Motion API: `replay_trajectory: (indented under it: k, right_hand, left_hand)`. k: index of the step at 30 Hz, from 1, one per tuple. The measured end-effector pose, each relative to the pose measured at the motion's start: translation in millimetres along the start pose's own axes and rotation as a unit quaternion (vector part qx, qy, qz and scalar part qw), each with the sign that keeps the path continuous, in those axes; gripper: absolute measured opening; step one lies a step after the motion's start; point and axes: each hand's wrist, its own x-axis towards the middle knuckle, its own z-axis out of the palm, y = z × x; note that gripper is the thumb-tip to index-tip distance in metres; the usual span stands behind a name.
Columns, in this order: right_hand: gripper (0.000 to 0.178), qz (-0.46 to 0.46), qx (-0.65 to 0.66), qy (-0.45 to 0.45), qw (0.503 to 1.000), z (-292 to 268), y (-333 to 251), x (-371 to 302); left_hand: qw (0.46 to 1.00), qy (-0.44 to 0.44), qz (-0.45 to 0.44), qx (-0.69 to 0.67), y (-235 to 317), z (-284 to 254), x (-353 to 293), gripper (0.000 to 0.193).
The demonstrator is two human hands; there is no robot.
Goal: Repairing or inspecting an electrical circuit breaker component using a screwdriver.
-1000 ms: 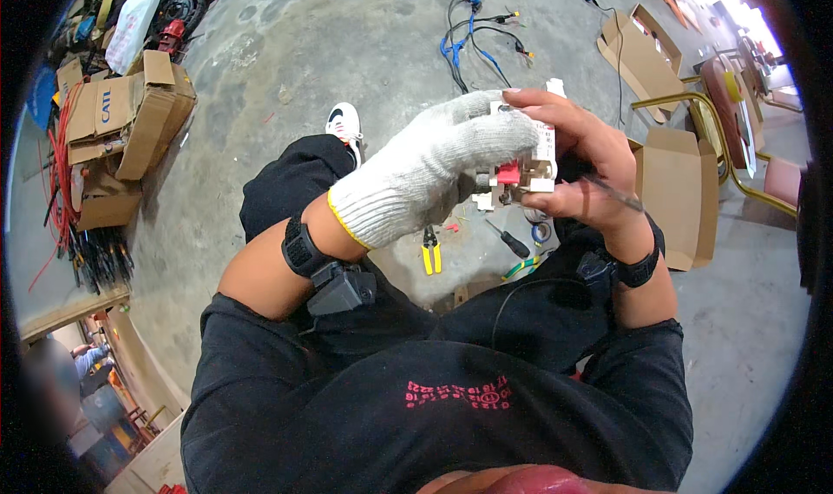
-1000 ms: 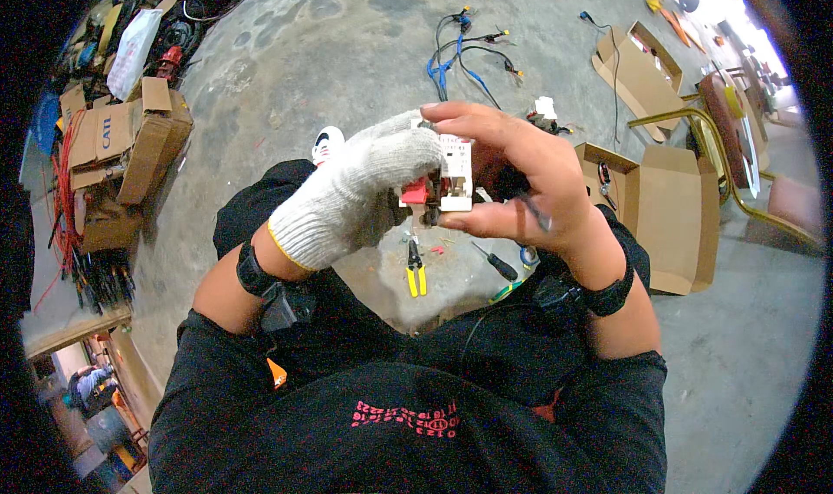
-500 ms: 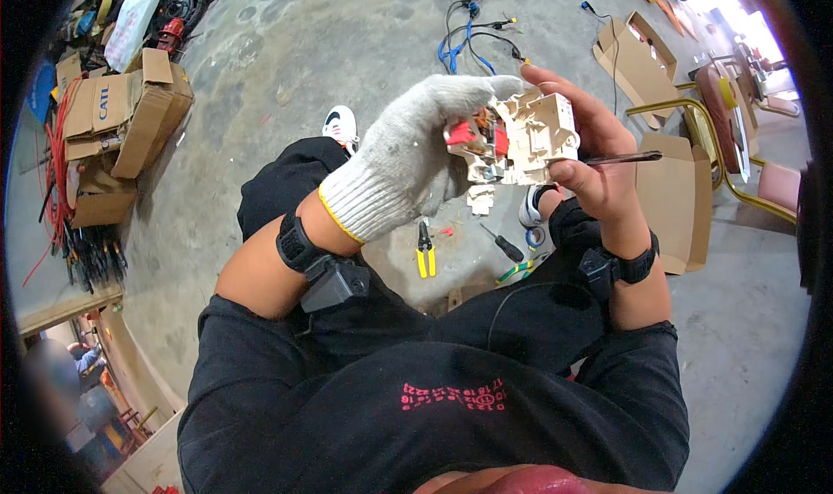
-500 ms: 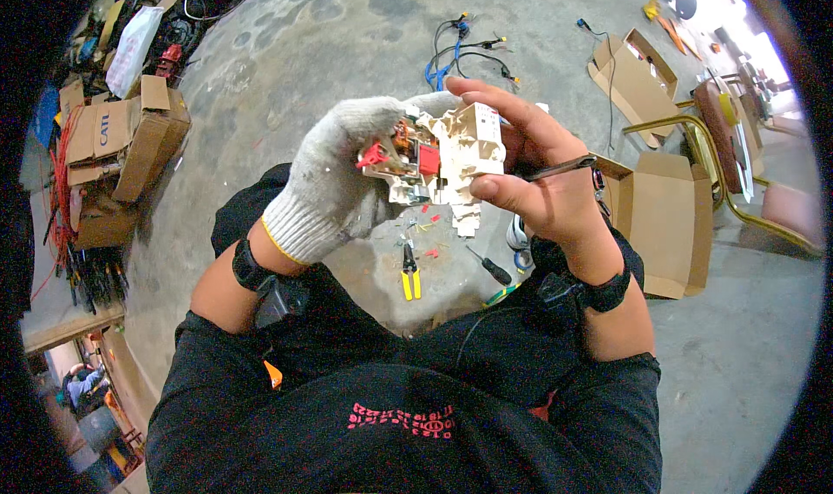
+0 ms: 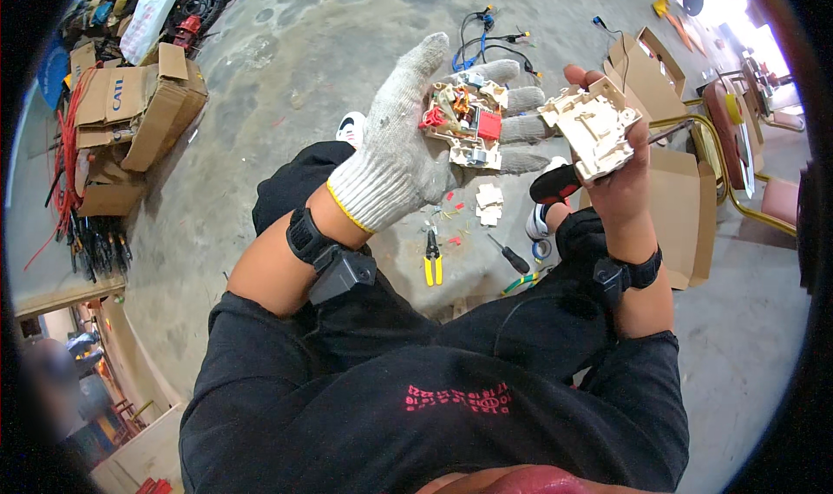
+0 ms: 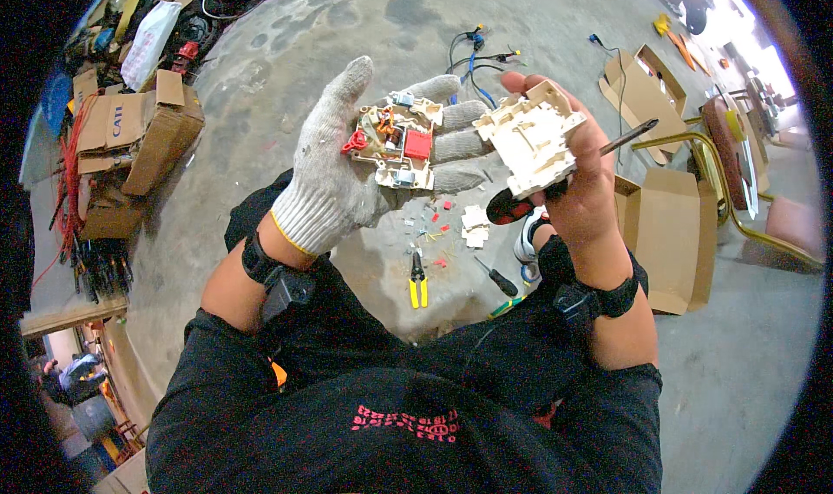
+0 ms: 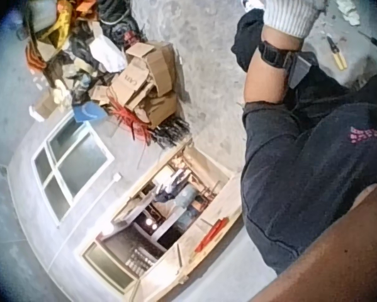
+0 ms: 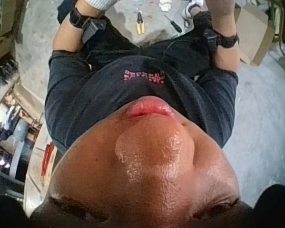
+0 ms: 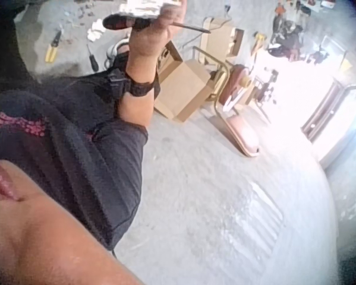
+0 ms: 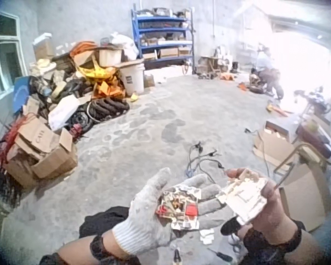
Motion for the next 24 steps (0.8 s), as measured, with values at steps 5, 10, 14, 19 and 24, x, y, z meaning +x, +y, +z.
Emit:
replay_trajectory:
  k: [5, 10, 14, 19, 24]
  right_hand:
    - [0.065, 0.052, 0.197, 0.017, 0.979, -16.3, -1.5, 3.1]
    - [0.053, 0.134, -0.025, 0.108, 0.985, -12.0, -2.9, 3.1]
    - [0.041, 0.240, -0.145, 0.112, 0.953, 0.2, 19.9, -7.6]
    - [0.044, 0.268, -0.108, 0.031, 0.957, 22.5, 19.3, -18.4]
    - [0.053, 0.288, -0.157, -0.036, 0.944, 39.4, 9.2, -21.8]
  left_hand:
    - [1.000, -0.024, -0.001, -0.014, 7.1, -4.0, 3.8, 0.064]
    - [0.998, 0.012, 0.056, -0.010, 14.5, -8.2, 12.0, 0.057]
    - [0.988, 0.069, 0.135, 0.009, 27.8, -18.5, 17.1, 0.042]
    - [0.967, 0.156, 0.194, 0.050, 39.0, -16.5, 20.2, 0.037]
    - [0.953, 0.206, 0.210, 0.073, 40.5, -18.1, 23.5, 0.043]
